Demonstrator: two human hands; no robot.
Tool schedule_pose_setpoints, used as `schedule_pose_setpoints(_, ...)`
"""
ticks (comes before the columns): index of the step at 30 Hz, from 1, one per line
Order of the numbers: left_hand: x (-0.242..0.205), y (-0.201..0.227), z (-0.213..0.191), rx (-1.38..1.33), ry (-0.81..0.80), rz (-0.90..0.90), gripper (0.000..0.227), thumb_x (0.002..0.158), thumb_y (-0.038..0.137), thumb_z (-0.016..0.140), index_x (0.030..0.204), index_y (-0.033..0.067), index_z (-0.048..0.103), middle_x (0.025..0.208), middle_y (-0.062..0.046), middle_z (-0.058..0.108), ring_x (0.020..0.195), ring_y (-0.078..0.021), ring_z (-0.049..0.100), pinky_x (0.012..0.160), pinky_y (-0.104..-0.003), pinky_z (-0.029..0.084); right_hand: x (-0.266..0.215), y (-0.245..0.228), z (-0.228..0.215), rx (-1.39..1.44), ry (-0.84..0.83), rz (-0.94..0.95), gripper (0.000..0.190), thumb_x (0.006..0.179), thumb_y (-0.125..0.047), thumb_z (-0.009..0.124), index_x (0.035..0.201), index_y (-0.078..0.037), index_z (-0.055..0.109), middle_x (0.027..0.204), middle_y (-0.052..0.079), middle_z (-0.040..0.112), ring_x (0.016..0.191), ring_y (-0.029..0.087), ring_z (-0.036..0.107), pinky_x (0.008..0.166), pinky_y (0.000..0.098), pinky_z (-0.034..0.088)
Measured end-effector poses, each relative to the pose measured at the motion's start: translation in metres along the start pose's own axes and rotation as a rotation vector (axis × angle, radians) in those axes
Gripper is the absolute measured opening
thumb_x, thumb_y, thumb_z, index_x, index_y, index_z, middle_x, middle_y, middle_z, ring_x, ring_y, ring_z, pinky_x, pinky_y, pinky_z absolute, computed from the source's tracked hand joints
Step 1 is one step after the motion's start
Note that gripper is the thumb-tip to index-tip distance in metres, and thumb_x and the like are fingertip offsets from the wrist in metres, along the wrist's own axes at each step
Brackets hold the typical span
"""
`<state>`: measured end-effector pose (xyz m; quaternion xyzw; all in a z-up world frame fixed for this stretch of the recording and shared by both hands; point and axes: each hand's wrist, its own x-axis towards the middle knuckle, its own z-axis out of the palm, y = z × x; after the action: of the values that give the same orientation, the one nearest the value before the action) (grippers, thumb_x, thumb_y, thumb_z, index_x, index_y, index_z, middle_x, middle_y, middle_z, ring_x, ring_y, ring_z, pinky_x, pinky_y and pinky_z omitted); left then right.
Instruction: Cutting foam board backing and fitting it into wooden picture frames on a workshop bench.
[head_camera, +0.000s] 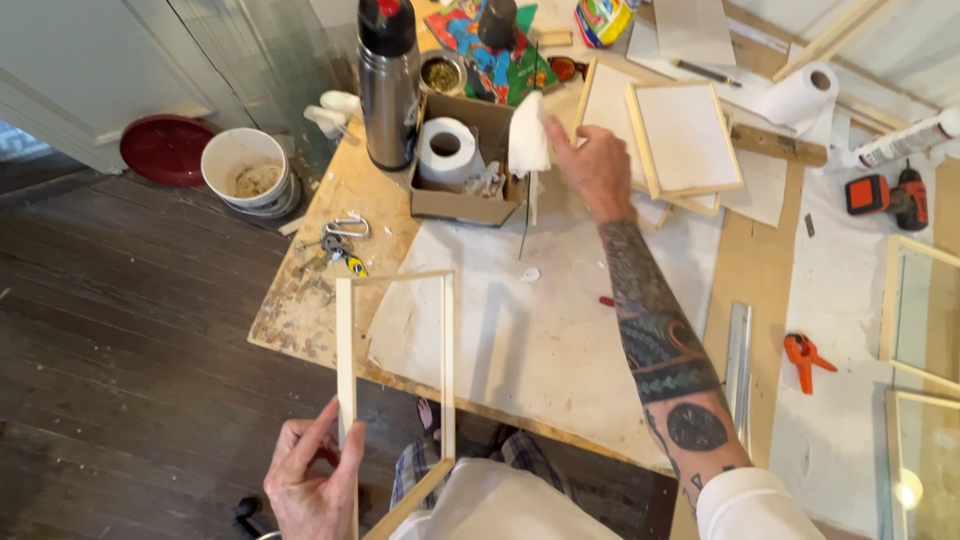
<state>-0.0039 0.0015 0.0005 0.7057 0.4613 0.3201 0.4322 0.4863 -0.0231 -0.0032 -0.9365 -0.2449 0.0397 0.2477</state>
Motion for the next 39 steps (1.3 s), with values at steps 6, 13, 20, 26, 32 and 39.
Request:
schedule_pose_setpoints(6,-0.009,-0.014,-0.012,-0.177,-0.18,-0.051,0.043,0.087,0.009,0.076,0.13,0.0064,0.071,0.086,-0.001,0.051,0.068,-0.0074,0.048,0.055,-0.018,0.046,-0.152,0.052,-0.029,0.548,-0.026,0.014,0.031,0.105,-0.039,0.055,0.1,-0.01,0.063,0.086,0.001,0.063,0.075,0.011,0.057,0.067,0.0253,0.047)
schedule_pose_setpoints(13,-0.046,-0.004,0.029,-0.342,-0.35,-0.029,0.042,0.092,0.008,0.071,0.133,0.0011,0.069,0.091,-0.003,0.054,0.084,-0.0129,0.054,0.08,-0.024,0.05,-0.323,0.07,-0.055,0.985,-0.338,0.296,0.076,0.095,-0.056,0.044,0.15,-0.005,0.049,0.139,0.015,0.067,0.117,0.024,0.068,0.101,0.0395,0.058)
schedule_pose_setpoints(20,-0.125,-0.001,0.098,-0.382,-0.443,-0.215,0.043,0.097,0.007,0.065,0.139,0.0019,0.066,0.095,-0.001,0.048,0.089,-0.0109,0.048,0.076,-0.023,0.042,-0.393,0.23,-0.094,0.764,-0.115,0.294,0.044,0.101,-0.038,0.054,0.133,-0.01,0.065,0.119,0.005,0.076,0.106,0.019,0.074,0.099,0.0336,0.061)
schedule_pose_setpoints(26,-0.19,-0.055,0.152,-0.448,-0.268,-0.52,0.039,0.106,0.016,0.06,0.144,0.0062,0.061,0.109,-0.01,0.071,0.101,-0.0133,0.065,0.072,-0.025,0.05,-0.493,0.391,-0.109,0.466,0.455,0.803,0.057,0.085,-0.036,0.076,0.132,-0.005,0.063,0.128,0.012,0.061,0.116,0.023,0.06,0.101,0.0337,0.048)
schedule_pose_setpoints(32,-0.23,-0.069,0.19,-0.528,-0.174,-0.663,0.038,0.107,0.016,0.06,0.143,0.0057,0.06,0.106,-0.01,0.064,0.086,-0.02,0.062,0.068,-0.031,0.051,-0.543,0.458,-0.102,0.531,-0.048,1.224,0.075,0.096,-0.064,0.04,0.117,-0.001,0.076,0.122,0.014,0.075,0.115,0.023,0.065,0.096,0.0384,0.045)
schedule_pose_setpoints(39,-0.239,-0.047,0.181,-0.49,-0.239,-0.653,0.036,0.107,0.017,0.059,0.142,0.0074,0.061,0.108,-0.009,0.065,0.087,-0.0196,0.061,0.066,-0.032,0.049,-0.547,0.502,-0.067,0.885,0.102,1.094,0.047,0.097,-0.043,0.063,0.106,0.001,0.077,0.102,0.006,0.076,0.091,0.013,0.065,0.075,0.0303,0.051)
